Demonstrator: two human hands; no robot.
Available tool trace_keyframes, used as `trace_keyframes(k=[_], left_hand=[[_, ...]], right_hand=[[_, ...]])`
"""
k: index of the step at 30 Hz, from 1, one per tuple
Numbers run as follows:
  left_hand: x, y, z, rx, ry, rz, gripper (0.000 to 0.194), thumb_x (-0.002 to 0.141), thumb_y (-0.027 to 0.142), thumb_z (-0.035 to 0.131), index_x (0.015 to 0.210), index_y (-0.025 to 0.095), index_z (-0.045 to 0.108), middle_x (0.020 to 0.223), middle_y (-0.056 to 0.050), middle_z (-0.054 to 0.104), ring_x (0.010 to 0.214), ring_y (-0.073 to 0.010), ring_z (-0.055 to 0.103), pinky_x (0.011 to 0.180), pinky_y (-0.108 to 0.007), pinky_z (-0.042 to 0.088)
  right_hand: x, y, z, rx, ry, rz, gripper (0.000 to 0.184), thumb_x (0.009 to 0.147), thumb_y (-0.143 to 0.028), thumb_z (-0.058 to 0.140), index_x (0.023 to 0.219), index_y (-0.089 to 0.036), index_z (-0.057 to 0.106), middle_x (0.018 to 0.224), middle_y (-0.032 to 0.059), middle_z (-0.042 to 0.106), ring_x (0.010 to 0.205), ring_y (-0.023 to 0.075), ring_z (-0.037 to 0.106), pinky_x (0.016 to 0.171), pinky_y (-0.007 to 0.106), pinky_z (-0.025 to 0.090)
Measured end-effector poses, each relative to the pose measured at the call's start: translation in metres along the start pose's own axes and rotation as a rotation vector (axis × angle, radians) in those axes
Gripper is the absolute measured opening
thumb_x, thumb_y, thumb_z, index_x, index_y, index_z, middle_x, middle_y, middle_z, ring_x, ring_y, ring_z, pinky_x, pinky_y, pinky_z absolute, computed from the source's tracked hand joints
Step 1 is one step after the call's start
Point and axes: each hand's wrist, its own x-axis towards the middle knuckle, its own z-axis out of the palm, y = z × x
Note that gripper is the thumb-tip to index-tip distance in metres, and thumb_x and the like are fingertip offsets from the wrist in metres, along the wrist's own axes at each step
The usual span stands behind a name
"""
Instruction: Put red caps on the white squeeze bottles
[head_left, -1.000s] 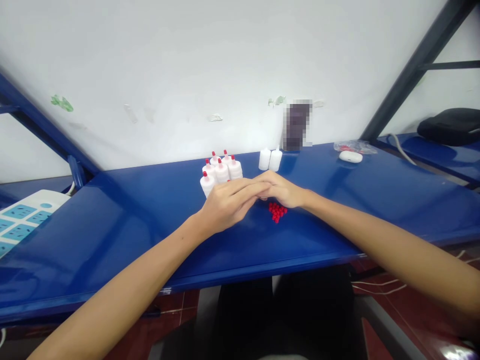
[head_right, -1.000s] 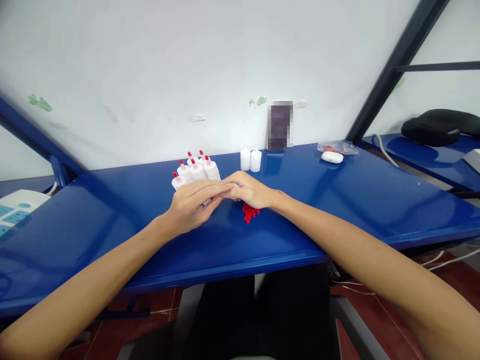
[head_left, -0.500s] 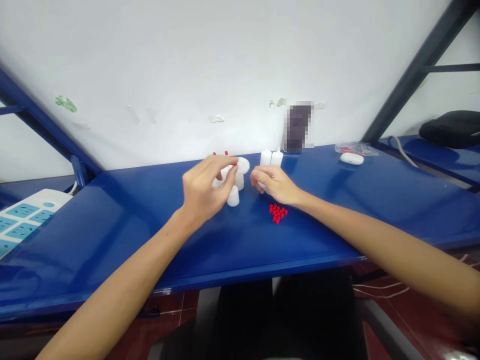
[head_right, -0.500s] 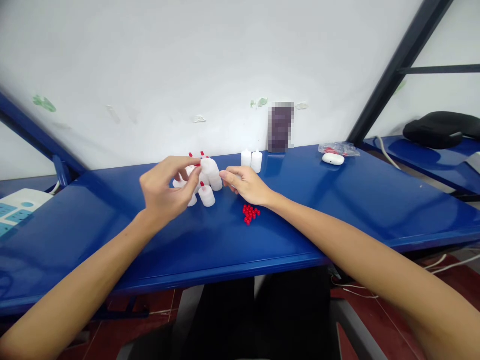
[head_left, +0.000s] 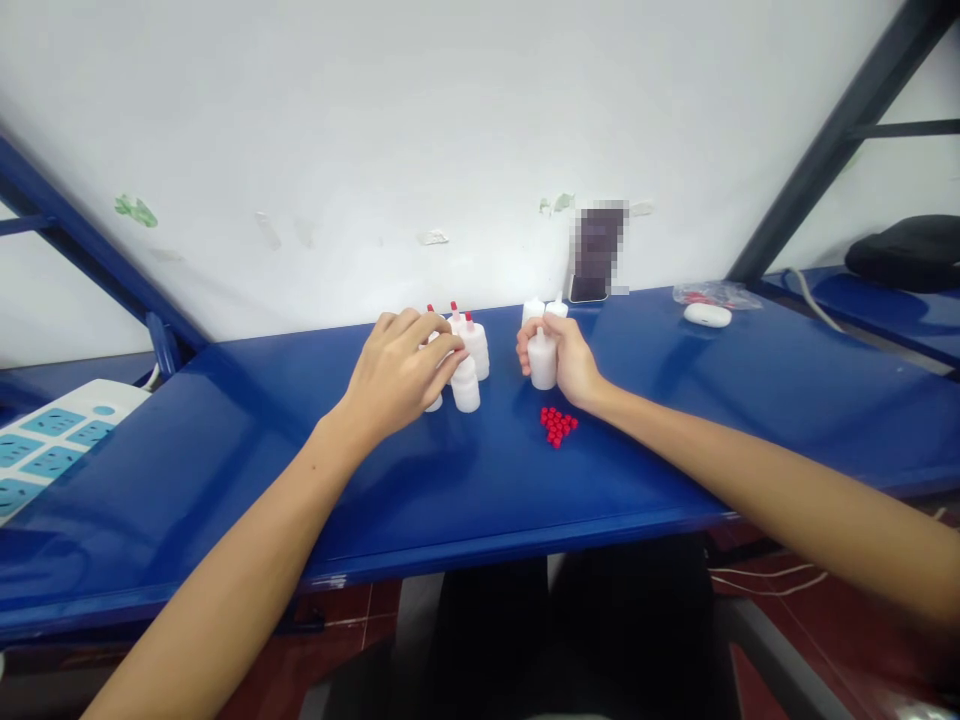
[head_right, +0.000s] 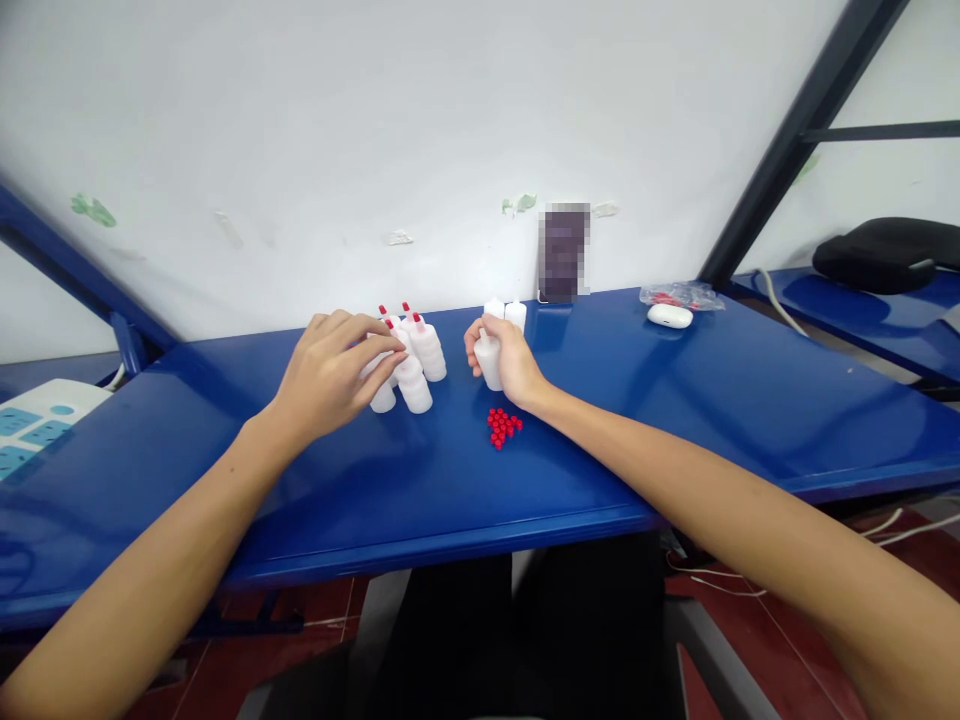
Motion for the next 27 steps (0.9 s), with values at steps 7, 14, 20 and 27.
trace_keyframes(k=[7, 14, 20, 27], left_hand=[[0.005, 0.020, -0.008, -0.071, 0.280, -0.015, 0.016, 0.093, 0.023, 0.058, 0.078, 0.019, 0.063, 0.074, 0.000, 0.067, 0.072, -0.0169, 0.056, 0.072, -0.036, 0.037], [0.001, 0.075, 0.002, -0.289, -0.101, 0.308, 0.026, 0.102, 0.025, 0.043, 0.092, 0.014, 0.064, 0.069, 0.000, 0.060, 0.055, -0.0115, 0.053, 0.049, -0.027, 0.036], [0.000, 0.087, 0.016, -0.482, -0.326, 0.258, 0.029, 0.100, 0.014, 0.042, 0.125, 0.011, 0.057, 0.121, -0.013, 0.062, 0.100, -0.0196, 0.062, 0.087, -0.033, 0.055], [-0.003, 0.082, 0.023, -0.647, -0.313, 0.220, 0.029, 0.096, 0.007, 0.045, 0.120, 0.012, 0.060, 0.121, -0.012, 0.063, 0.104, -0.0195, 0.060, 0.095, -0.034, 0.054]], right_hand=[[-0.002, -0.002, 0.001, -0.203, -0.165, -0.006, 0.040, 0.094, -0.045, 0.042, 0.072, -0.017, 0.062, 0.060, 0.0024, 0.062, 0.059, 0.0147, 0.058, 0.060, 0.026, 0.044], [-0.003, -0.003, 0.001, -0.253, -0.166, 0.051, 0.048, 0.093, -0.051, 0.043, 0.063, -0.017, 0.059, 0.053, 0.0025, 0.059, 0.051, 0.0140, 0.055, 0.057, 0.027, 0.041], [-0.005, -0.006, 0.001, -0.326, -0.172, 0.056, 0.054, 0.093, -0.057, 0.042, 0.063, -0.016, 0.060, 0.047, 0.0016, 0.056, 0.047, 0.0129, 0.051, 0.052, 0.026, 0.036], [-0.006, -0.008, 0.003, -0.301, -0.190, 0.039, 0.054, 0.089, -0.064, 0.048, 0.063, -0.017, 0.056, 0.058, 0.0008, 0.056, 0.049, 0.0117, 0.052, 0.052, 0.026, 0.039]])
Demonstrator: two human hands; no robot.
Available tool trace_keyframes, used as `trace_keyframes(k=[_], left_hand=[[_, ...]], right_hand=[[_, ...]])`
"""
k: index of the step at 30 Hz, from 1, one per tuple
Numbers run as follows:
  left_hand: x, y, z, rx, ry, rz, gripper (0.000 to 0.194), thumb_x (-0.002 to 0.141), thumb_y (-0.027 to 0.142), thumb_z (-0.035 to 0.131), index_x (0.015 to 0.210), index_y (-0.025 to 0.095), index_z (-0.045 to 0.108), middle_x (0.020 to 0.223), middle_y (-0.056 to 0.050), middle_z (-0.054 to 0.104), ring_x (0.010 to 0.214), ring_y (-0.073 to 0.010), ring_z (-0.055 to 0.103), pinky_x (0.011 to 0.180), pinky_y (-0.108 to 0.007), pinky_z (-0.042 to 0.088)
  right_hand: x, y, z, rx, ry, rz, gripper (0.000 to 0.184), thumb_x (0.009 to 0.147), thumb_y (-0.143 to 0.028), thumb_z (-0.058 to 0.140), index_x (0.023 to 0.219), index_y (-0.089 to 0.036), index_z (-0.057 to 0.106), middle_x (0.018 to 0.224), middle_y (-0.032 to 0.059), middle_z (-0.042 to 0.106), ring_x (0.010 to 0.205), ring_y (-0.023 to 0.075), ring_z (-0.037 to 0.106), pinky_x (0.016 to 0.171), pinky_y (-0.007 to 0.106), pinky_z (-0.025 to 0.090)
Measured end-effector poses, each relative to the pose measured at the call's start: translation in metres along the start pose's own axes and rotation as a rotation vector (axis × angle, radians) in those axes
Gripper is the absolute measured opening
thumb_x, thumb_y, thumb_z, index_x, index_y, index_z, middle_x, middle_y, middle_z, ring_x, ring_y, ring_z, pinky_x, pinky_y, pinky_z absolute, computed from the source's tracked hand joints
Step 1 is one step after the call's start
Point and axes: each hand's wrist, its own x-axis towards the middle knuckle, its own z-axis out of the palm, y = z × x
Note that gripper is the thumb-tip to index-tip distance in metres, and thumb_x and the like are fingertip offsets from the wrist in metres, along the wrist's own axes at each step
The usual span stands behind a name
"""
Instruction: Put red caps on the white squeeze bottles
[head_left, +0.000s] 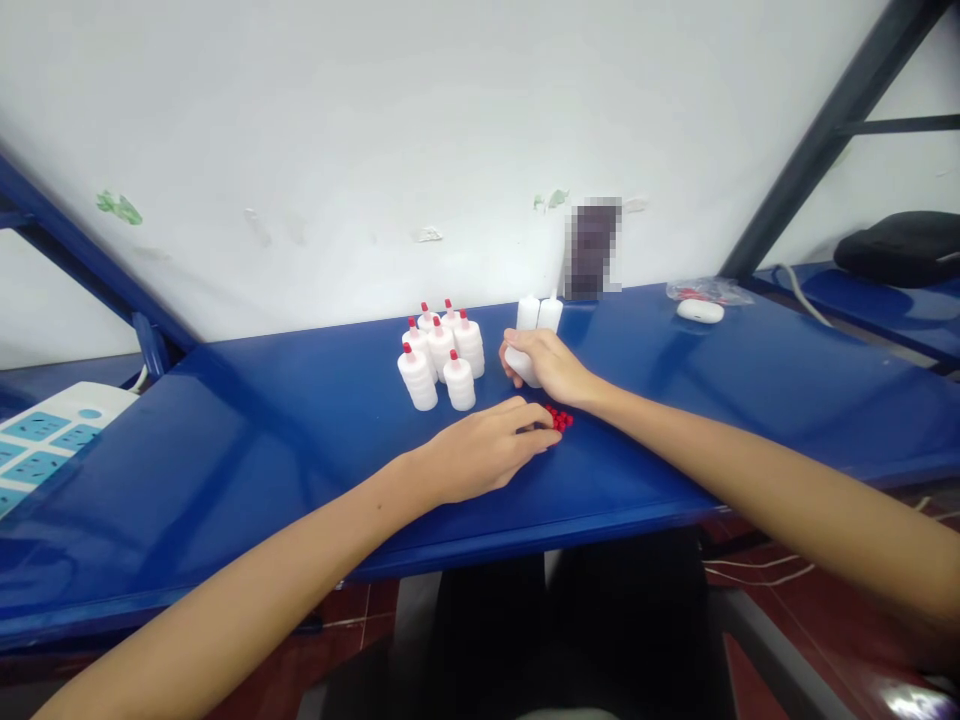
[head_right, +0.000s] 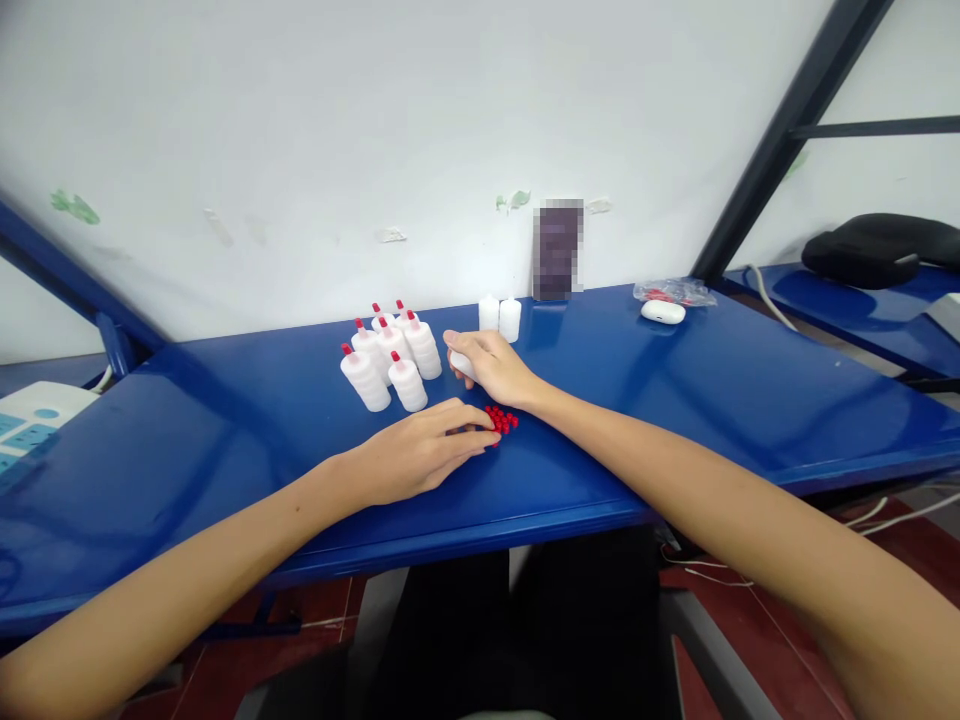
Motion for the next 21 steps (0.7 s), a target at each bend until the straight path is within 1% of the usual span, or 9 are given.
trace_keyframes(k=[2, 6, 9, 11, 15, 18, 21], left_hand=[[0.000, 0.001, 0.002, 0.014, 0.000, 0.005, 0.029, 0.096, 0.007, 0.046, 0.121, 0.012, 0.061, 0.121, -0.012, 0.063, 0.104, -0.0203, 0.060, 0.095, -0.035, 0.054], [0.001, 0.003, 0.002, 0.045, -0.015, 0.004, 0.027, 0.096, 0.007, 0.048, 0.118, 0.011, 0.062, 0.114, -0.011, 0.065, 0.099, -0.0196, 0.061, 0.091, -0.034, 0.055], [0.002, 0.003, 0.001, 0.059, -0.014, 0.018, 0.026, 0.096, 0.007, 0.047, 0.115, 0.009, 0.064, 0.109, -0.011, 0.066, 0.095, -0.0196, 0.061, 0.088, -0.033, 0.054], [0.002, 0.002, 0.000, 0.031, -0.005, 0.009, 0.025, 0.097, 0.009, 0.046, 0.112, 0.008, 0.066, 0.106, -0.011, 0.066, 0.093, -0.0195, 0.061, 0.087, -0.032, 0.054], [0.001, -0.001, -0.003, -0.163, 0.006, -0.096, 0.021, 0.099, 0.017, 0.049, 0.106, 0.013, 0.069, 0.103, -0.009, 0.066, 0.093, -0.0174, 0.062, 0.087, -0.030, 0.053], [0.002, -0.002, -0.007, -0.338, -0.039, -0.200, 0.014, 0.096, 0.017, 0.056, 0.101, 0.016, 0.069, 0.100, -0.005, 0.066, 0.087, -0.0135, 0.064, 0.082, -0.026, 0.052], [0.003, -0.001, -0.010, -0.442, -0.082, -0.231, 0.008, 0.094, 0.019, 0.061, 0.097, 0.016, 0.068, 0.095, -0.002, 0.067, 0.081, -0.0111, 0.063, 0.076, -0.023, 0.051]], right_hand=[[0.000, 0.001, 0.000, 0.010, -0.001, 0.004, 0.054, 0.088, -0.065, 0.049, 0.063, -0.017, 0.056, 0.059, 0.0009, 0.056, 0.050, 0.0118, 0.052, 0.052, 0.026, 0.039], [0.000, 0.001, 0.000, 0.011, -0.008, 0.008, 0.054, 0.088, -0.065, 0.050, 0.064, -0.017, 0.056, 0.057, 0.0006, 0.055, 0.050, 0.0117, 0.052, 0.051, 0.026, 0.040], [-0.001, -0.001, -0.001, -0.014, -0.022, -0.013, 0.050, 0.089, -0.062, 0.050, 0.070, -0.017, 0.058, 0.058, -0.0003, 0.055, 0.050, 0.0115, 0.052, 0.050, 0.025, 0.039], [-0.002, -0.001, -0.002, -0.039, -0.030, -0.029, 0.047, 0.090, -0.060, 0.049, 0.073, -0.017, 0.058, 0.059, -0.0008, 0.055, 0.050, 0.0115, 0.052, 0.050, 0.024, 0.039], [-0.003, -0.001, -0.004, -0.092, -0.060, -0.067, 0.046, 0.093, -0.057, 0.047, 0.074, -0.017, 0.059, 0.060, -0.0013, 0.053, 0.052, 0.0113, 0.050, 0.054, 0.025, 0.042], [-0.003, 0.000, -0.007, -0.188, -0.100, -0.103, 0.044, 0.094, -0.055, 0.049, 0.077, -0.016, 0.060, 0.063, -0.0015, 0.054, 0.057, 0.0113, 0.051, 0.058, 0.025, 0.042], [-0.004, 0.000, -0.009, -0.284, -0.123, -0.142, 0.042, 0.095, -0.053, 0.050, 0.081, -0.016, 0.063, 0.067, -0.0012, 0.056, 0.061, 0.0114, 0.052, 0.060, 0.024, 0.040]])
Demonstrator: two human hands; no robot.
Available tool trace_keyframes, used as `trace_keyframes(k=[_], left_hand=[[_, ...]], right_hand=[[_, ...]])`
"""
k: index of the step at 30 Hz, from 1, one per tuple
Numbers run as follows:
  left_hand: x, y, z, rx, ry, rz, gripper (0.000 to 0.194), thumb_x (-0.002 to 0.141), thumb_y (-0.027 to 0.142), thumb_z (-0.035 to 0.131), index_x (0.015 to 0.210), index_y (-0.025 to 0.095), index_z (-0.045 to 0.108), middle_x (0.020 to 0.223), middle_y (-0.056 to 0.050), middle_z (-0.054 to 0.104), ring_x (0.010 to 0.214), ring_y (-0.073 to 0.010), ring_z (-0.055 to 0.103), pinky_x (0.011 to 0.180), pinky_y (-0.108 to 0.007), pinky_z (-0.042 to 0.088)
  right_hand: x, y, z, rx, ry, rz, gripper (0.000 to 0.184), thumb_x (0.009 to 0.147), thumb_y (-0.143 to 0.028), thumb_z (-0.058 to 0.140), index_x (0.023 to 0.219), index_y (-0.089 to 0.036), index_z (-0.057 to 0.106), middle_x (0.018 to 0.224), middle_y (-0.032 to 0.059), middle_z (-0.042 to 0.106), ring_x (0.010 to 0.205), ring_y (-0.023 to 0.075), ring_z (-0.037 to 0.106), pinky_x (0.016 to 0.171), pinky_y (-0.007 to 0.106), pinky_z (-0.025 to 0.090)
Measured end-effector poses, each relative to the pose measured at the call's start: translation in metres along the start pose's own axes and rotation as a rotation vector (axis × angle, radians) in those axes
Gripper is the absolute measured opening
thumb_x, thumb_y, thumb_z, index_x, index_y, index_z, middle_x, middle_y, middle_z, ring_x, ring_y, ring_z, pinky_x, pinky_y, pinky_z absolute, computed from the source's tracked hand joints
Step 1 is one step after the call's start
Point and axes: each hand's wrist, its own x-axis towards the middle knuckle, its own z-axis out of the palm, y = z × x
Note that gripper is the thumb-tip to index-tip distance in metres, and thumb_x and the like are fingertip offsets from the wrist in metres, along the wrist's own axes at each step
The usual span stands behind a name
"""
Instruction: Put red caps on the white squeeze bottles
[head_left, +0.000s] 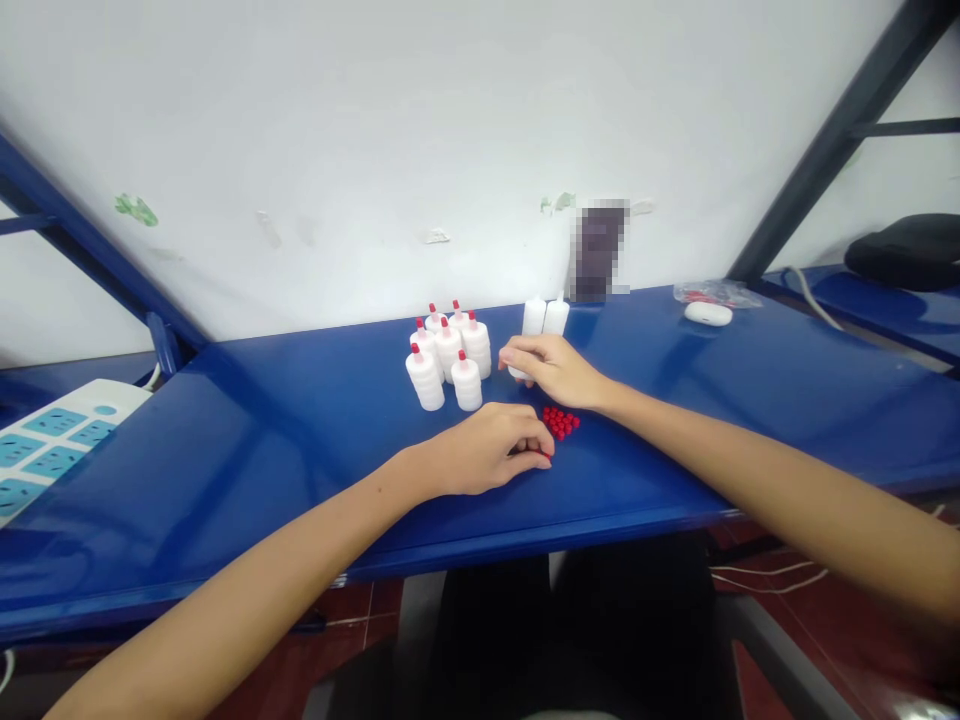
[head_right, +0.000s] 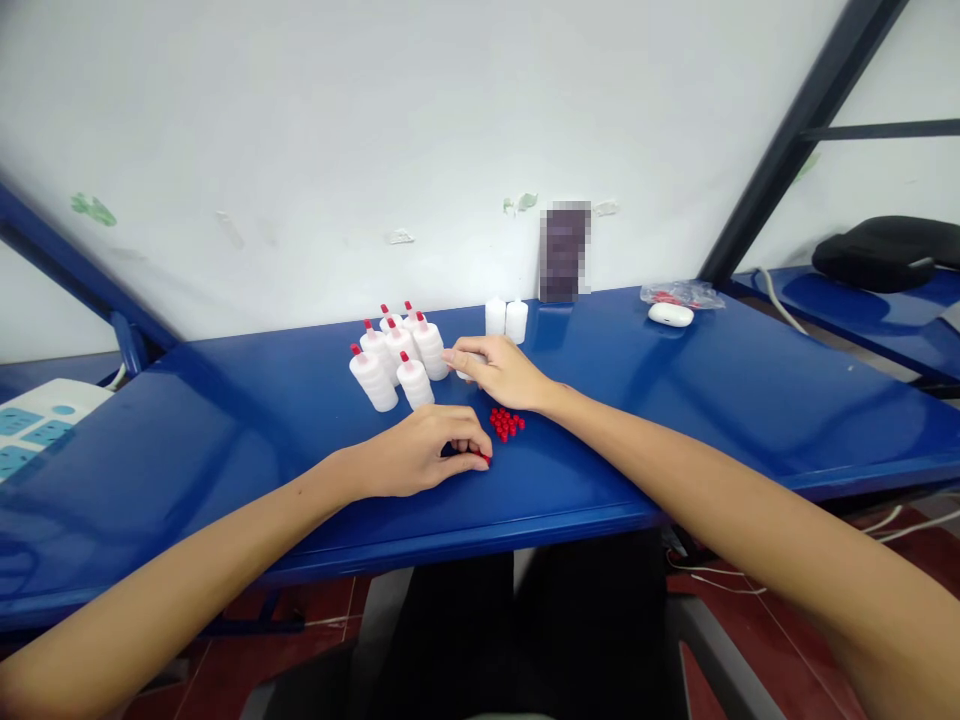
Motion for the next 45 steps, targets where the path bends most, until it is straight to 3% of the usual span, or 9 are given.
trace_keyframes(k=[3, 5, 7, 11, 15, 21, 28, 40, 45], left_hand=[[-0.0010, 0.0000, -0.0003, -0.010, 0.005, 0.012, 0.007, 0.093, 0.017, 0.061, 0.094, 0.016, 0.068, 0.092, -0.002, 0.068, 0.079, -0.0112, 0.063, 0.075, -0.023, 0.051], [-0.0018, -0.0023, 0.0006, 0.029, 0.076, 0.028, 0.008, 0.093, 0.016, 0.060, 0.095, 0.016, 0.068, 0.092, -0.003, 0.069, 0.081, -0.0125, 0.064, 0.076, -0.025, 0.052], [-0.0022, -0.0052, 0.0012, 0.084, 0.257, 0.038, 0.010, 0.094, 0.016, 0.058, 0.097, 0.017, 0.068, 0.093, -0.005, 0.070, 0.083, -0.0141, 0.065, 0.077, -0.027, 0.053], [-0.0006, -0.0079, 0.0005, 0.138, 0.750, -0.016, 0.008, 0.093, 0.019, 0.062, 0.097, 0.018, 0.068, 0.088, -0.004, 0.071, 0.072, -0.0118, 0.064, 0.068, -0.025, 0.054], [0.0013, -0.0071, -0.0006, 0.179, 0.903, -0.063, 0.006, 0.091, 0.020, 0.064, 0.093, 0.017, 0.069, 0.084, -0.002, 0.070, 0.062, -0.0079, 0.060, 0.061, -0.021, 0.052], [0.0018, -0.0078, 0.0002, 0.204, 0.874, -0.079, 0.005, 0.090, 0.019, 0.065, 0.092, 0.017, 0.069, 0.083, -0.001, 0.070, 0.057, -0.0062, 0.055, 0.055, -0.019, 0.048], [0.0001, -0.0053, -0.0017, 0.217, 0.771, -0.073, 0.008, 0.090, 0.016, 0.062, 0.094, 0.018, 0.069, 0.079, 0.000, 0.067, 0.058, -0.0073, 0.054, 0.058, -0.020, 0.047], [0.0006, -0.0089, 0.0018, 0.216, 0.650, -0.083, 0.007, 0.091, 0.016, 0.061, 0.096, 0.017, 0.065, 0.073, 0.001, 0.063, 0.058, -0.0095, 0.053, 0.061, -0.024, 0.045], [0.0006, -0.0074, -0.0009, 0.250, 0.658, -0.054, 0.008, 0.091, 0.012, 0.060, 0.095, 0.016, 0.064, 0.078, -0.001, 0.066, 0.065, -0.0108, 0.059, 0.063, -0.024, 0.048]], right_hand=[[-0.0004, 0.0002, -0.0008, -0.016, -0.001, -0.002, 0.041, 0.096, -0.051, 0.048, 0.083, -0.016, 0.064, 0.068, -0.0016, 0.055, 0.061, 0.0113, 0.051, 0.060, 0.024, 0.040], [-0.0004, 0.0009, -0.0015, 0.007, 0.002, 0.018, 0.041, 0.098, -0.050, 0.044, 0.083, -0.017, 0.064, 0.067, -0.0018, 0.054, 0.059, 0.0113, 0.050, 0.058, 0.025, 0.040], [-0.0004, 0.0013, -0.0025, 0.037, 0.000, 0.024, 0.041, 0.099, -0.047, 0.040, 0.083, -0.017, 0.063, 0.068, -0.0013, 0.054, 0.059, 0.0119, 0.051, 0.058, 0.025, 0.040], [-0.0014, -0.0012, -0.0040, 0.088, -0.065, -0.015, 0.039, 0.099, -0.046, 0.039, 0.082, -0.018, 0.060, 0.068, -0.0006, 0.055, 0.062, 0.0129, 0.051, 0.062, 0.026, 0.041], [-0.0041, -0.0054, -0.0036, 0.157, -0.151, -0.006, 0.042, 0.098, -0.050, 0.042, 0.073, -0.018, 0.053, 0.065, -0.0016, 0.051, 0.059, 0.0118, 0.047, 0.059, 0.025, 0.039], [-0.0072, -0.0028, -0.0045, 0.186, -0.202, -0.086, 0.045, 0.098, -0.052, 0.040, 0.070, -0.018, 0.050, 0.065, -0.0021, 0.046, 0.060, 0.0109, 0.041, 0.059, 0.026, 0.034], [-0.0063, -0.0028, -0.0073, 0.053, -0.210, -0.141, 0.045, 0.093, -0.054, 0.049, 0.066, -0.018, 0.050, 0.062, -0.0043, 0.039, 0.058, 0.0096, 0.034, 0.055, 0.025, 0.025], [-0.0068, -0.0038, -0.0049, -0.071, -0.225, -0.165, 0.045, 0.095, -0.051, 0.044, 0.074, -0.015, 0.063, 0.061, -0.0025, 0.046, 0.058, 0.0112, 0.039, 0.057, 0.025, 0.028], [-0.0067, -0.0023, -0.0021, -0.071, -0.190, -0.218, 0.043, 0.096, -0.051, 0.042, 0.076, -0.017, 0.058, 0.064, -0.0023, 0.047, 0.060, 0.0116, 0.041, 0.059, 0.025, 0.030]])
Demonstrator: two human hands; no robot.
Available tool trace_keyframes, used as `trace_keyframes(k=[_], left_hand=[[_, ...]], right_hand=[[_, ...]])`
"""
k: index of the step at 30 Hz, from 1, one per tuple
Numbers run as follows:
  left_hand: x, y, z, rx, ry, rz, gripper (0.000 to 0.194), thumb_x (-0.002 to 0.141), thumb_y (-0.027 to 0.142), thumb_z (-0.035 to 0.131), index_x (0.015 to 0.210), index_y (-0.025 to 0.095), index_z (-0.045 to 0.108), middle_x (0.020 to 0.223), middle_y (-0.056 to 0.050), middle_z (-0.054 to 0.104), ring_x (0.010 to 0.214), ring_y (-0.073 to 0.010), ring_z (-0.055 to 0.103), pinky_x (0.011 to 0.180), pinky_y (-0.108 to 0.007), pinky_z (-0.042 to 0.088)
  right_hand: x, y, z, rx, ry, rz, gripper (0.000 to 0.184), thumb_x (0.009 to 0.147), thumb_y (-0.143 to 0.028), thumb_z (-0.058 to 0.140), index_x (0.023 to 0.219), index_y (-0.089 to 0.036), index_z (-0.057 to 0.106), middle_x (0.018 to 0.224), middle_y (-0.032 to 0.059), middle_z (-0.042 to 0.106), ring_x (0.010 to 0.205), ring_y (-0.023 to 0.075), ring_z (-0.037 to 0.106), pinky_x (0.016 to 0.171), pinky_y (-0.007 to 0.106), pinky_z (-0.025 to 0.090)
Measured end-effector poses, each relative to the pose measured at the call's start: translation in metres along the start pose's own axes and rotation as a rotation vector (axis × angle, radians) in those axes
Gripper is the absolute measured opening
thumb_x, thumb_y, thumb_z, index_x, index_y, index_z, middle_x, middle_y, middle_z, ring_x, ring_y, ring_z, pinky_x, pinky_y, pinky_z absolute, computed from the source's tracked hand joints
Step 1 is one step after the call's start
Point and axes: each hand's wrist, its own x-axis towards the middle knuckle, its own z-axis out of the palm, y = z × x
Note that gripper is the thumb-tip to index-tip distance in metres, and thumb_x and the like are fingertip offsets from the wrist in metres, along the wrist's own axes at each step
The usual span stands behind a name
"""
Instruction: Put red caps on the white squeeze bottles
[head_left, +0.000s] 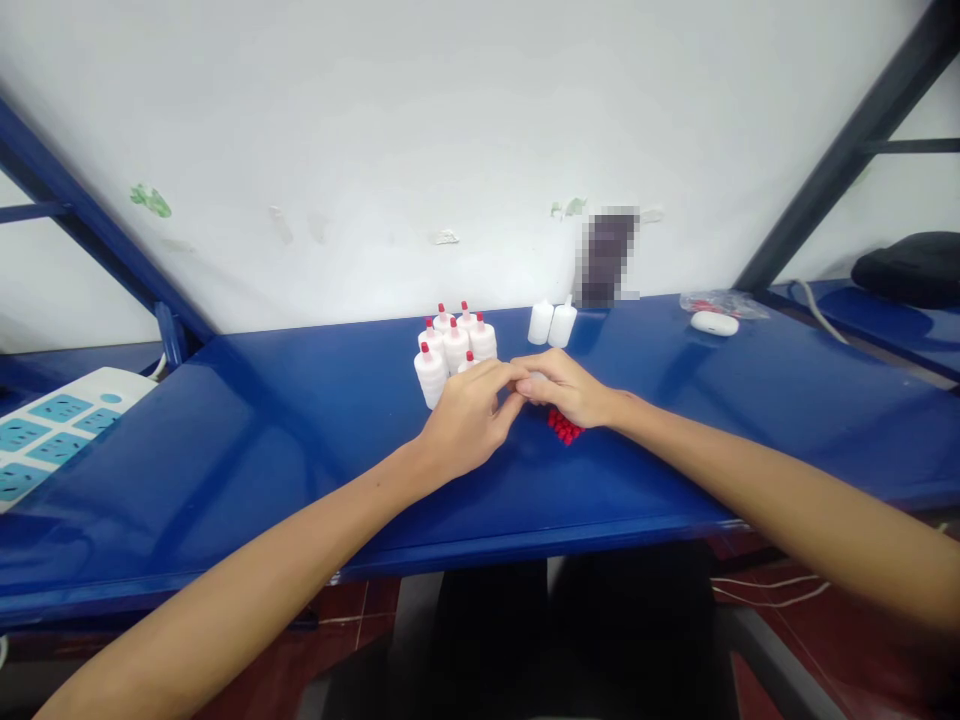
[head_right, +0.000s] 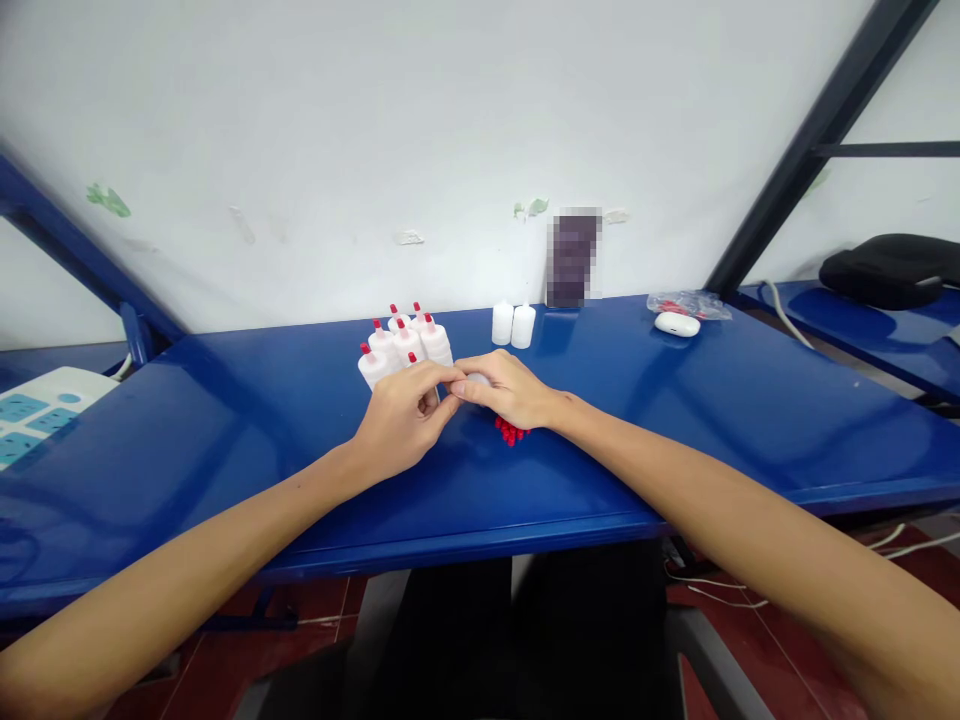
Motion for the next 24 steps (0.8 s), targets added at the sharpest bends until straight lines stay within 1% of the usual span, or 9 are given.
trace_keyframes(k=[4, 6, 7, 9, 11, 14, 16, 21, 24], left_hand=[[0.005, -0.003, -0.017, 0.098, 0.048, 0.183, 0.012, 0.093, 0.012, 0.058, 0.101, 0.017, 0.065, 0.090, -0.003, 0.070, 0.076, -0.0111, 0.064, 0.067, -0.023, 0.050], [0.008, -0.007, -0.032, 0.193, 0.120, 0.259, 0.013, 0.093, 0.014, 0.059, 0.103, 0.019, 0.066, 0.096, -0.003, 0.071, 0.077, -0.0108, 0.064, 0.067, -0.022, 0.050], [0.010, -0.010, -0.039, 0.230, 0.160, 0.268, 0.013, 0.093, 0.015, 0.060, 0.103, 0.019, 0.067, 0.097, -0.003, 0.072, 0.077, -0.0108, 0.064, 0.066, -0.022, 0.050], [0.015, -0.015, -0.052, 0.282, 0.246, 0.243, 0.012, 0.092, 0.016, 0.063, 0.102, 0.019, 0.068, 0.096, -0.003, 0.072, 0.077, -0.0115, 0.064, 0.067, -0.023, 0.050], [0.018, -0.019, -0.060, 0.325, 0.324, 0.182, 0.010, 0.092, 0.019, 0.064, 0.100, 0.019, 0.070, 0.092, -0.003, 0.072, 0.077, -0.0128, 0.062, 0.069, -0.026, 0.050], [0.021, -0.022, -0.065, 0.371, 0.374, 0.090, 0.010, 0.093, 0.025, 0.064, 0.098, 0.022, 0.071, 0.088, -0.002, 0.071, 0.077, -0.0153, 0.058, 0.073, -0.030, 0.048], [0.021, -0.022, -0.065, 0.385, 0.344, 0.063, 0.011, 0.093, 0.027, 0.063, 0.099, 0.023, 0.072, 0.087, -0.002, 0.071, 0.079, -0.0166, 0.055, 0.075, -0.032, 0.046], [0.018, -0.026, -0.060, 0.428, 0.168, 0.049, 0.016, 0.096, 0.027, 0.059, 0.101, 0.024, 0.073, 0.088, -0.003, 0.070, 0.083, -0.0199, 0.049, 0.079, -0.037, 0.042], [0.015, -0.030, -0.056, 0.504, 0.097, 0.036, 0.017, 0.096, 0.027, 0.057, 0.101, 0.025, 0.073, 0.091, -0.004, 0.070, 0.086, -0.0223, 0.047, 0.078, -0.040, 0.038]], right_hand=[[-0.001, 0.002, -0.001, 0.074, 0.017, -0.019, 0.043, 0.097, -0.053, 0.039, 0.077, -0.018, 0.052, 0.066, -0.0022, 0.049, 0.059, 0.0116, 0.044, 0.060, 0.025, 0.033], [-0.001, 0.003, -0.001, 0.117, 0.052, 0.023, 0.045, 0.099, -0.052, 0.034, 0.079, -0.017, 0.054, 0.063, -0.0020, 0.051, 0.057, 0.0119, 0.046, 0.059, 0.026, 0.035], [-0.001, 0.003, -0.001, 0.126, 0.073, 0.057, 0.045, 0.100, -0.051, 0.034, 0.080, -0.017, 0.055, 0.062, -0.0020, 0.051, 0.056, 0.0120, 0.047, 0.058, 0.026, 0.036], [0.000, 0.003, -0.001, 0.104, 0.099, 0.128, 0.041, 0.100, -0.047, 0.038, 0.080, -0.016, 0.058, 0.060, -0.0021, 0.051, 0.055, 0.0120, 0.048, 0.058, 0.026, 0.036], [0.002, 0.003, -0.001, 0.080, 0.115, 0.181, 0.039, 0.099, -0.043, 0.042, 0.076, -0.016, 0.058, 0.060, -0.0023, 0.050, 0.056, 0.0118, 0.048, 0.058, 0.026, 0.037], [0.004, 0.005, -0.002, 0.115, 0.159, 0.229, 0.042, 0.099, -0.044, 0.040, 0.074, -0.016, 0.059, 0.062, -0.0013, 0.051, 0.059, 0.0120, 0.050, 0.061, 0.026, 0.039], [0.006, 0.006, -0.002, 0.153, 0.188, 0.254, 0.045, 0.100, -0.047, 0.038, 0.075, -0.016, 0.060, 0.064, -0.0003, 0.053, 0.060, 0.0122, 0.051, 0.062, 0.026, 0.040], [0.007, 0.008, -0.004, 0.185, 0.220, 0.296, 0.048, 0.098, -0.052, 0.042, 0.074, -0.016, 0.061, 0.063, 0.0004, 0.056, 0.060, 0.0129, 0.054, 0.063, 0.027, 0.042], [0.006, 0.008, -0.004, 0.188, 0.232, 0.292, 0.047, 0.096, -0.056, 0.045, 0.074, -0.017, 0.060, 0.062, 0.0002, 0.057, 0.059, 0.0133, 0.055, 0.063, 0.027, 0.043]])
